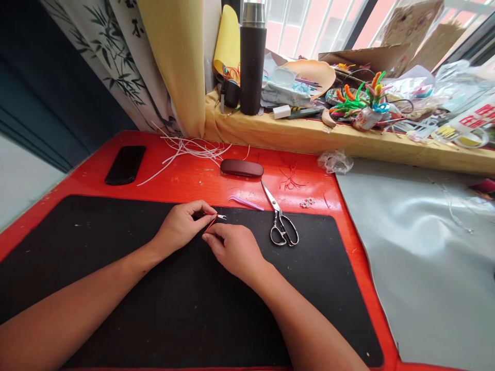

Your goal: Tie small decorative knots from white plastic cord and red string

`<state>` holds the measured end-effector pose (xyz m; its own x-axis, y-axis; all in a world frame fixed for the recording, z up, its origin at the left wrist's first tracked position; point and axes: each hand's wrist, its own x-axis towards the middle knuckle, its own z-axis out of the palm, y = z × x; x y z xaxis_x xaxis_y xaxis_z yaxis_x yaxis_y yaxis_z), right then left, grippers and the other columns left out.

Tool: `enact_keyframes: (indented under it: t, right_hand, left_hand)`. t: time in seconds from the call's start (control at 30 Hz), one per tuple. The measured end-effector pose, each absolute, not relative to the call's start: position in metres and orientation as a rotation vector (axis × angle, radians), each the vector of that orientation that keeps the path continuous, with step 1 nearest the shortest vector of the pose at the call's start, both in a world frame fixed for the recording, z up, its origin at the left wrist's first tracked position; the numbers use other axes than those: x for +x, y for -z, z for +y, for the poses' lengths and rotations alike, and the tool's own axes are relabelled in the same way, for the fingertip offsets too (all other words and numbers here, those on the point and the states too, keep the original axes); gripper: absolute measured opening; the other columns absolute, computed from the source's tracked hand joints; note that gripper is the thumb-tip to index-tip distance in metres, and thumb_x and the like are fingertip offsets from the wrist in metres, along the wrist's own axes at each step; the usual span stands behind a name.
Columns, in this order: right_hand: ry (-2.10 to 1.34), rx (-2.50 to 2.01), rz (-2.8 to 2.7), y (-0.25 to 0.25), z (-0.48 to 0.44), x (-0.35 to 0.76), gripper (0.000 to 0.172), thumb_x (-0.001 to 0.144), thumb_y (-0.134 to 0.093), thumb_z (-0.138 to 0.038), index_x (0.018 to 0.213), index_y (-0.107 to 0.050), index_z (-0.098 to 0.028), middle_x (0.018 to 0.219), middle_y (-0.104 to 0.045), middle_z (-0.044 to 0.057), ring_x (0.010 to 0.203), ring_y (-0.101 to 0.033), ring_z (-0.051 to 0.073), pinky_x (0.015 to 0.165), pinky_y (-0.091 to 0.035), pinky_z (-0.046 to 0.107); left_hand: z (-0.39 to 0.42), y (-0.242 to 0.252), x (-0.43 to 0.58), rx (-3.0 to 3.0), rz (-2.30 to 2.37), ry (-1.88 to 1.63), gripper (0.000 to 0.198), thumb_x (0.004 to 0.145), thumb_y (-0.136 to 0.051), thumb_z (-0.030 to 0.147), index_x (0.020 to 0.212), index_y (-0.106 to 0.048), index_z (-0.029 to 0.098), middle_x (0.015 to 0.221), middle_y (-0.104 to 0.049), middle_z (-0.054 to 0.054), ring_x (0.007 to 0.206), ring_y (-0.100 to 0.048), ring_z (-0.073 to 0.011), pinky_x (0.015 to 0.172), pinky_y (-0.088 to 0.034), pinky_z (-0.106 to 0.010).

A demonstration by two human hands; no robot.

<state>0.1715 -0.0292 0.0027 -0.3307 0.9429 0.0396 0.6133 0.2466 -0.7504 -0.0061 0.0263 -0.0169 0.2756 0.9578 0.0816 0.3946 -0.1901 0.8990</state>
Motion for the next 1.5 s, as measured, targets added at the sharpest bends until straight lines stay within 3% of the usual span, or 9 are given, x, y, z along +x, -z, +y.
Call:
enact_keyframes:
  t: [0.13, 0.33, 1.5]
  right_hand:
    - [-0.901, -1.384, -2.023, -0.004, -0.029, 0.173, 0.021, 0.102, -0.065, -0.026, 0.084, -0.074, -0.021, 0.074, -0.071, -0.001, 0.065, -0.059, 0.015, 0.063, -0.037, 0.026]
    - [-0.878, -1.322, -2.022, -0.002, -0.027, 0.179, 0.011, 0.1, -0.069, -0.021, 0.095, -0.078, -0.021, 0.093, -0.079, 0.004, 0.083, -0.071, 0.019, 0.076, -0.047, 0.027]
    - [-0.955, -1.333, -1.833, -0.008, -0.012, 0.182, 0.013, 0.1, -0.066, -0.024, 0.093, -0.076, -0.021, 0.089, -0.078, 0.004, 0.08, -0.071, 0.019, 0.077, -0.051, 0.029]
  left_hand:
    - [0.027, 0.018, -0.007, 1.881, 1.249, -0.854, 0.01, 0.087, -0.068, 0.021, 0.087, -0.077, 0.022, 0.086, -0.08, -0.002, 0.078, -0.072, -0.019, 0.072, -0.053, -0.028]
    - [0.03, 0.021, -0.01, 1.945, 1.272, -0.826, 0.013, 0.085, -0.068, 0.013, 0.087, -0.077, 0.021, 0.086, -0.075, -0.002, 0.078, -0.07, -0.0181, 0.072, -0.052, -0.028]
    - [0.04, 0.022, -0.021, 2.118, 1.083, -0.87, 0.016, 0.091, -0.066, 0.008, 0.09, -0.075, 0.022, 0.088, -0.076, -0.002, 0.087, -0.07, -0.0199, 0.081, -0.053, -0.031]
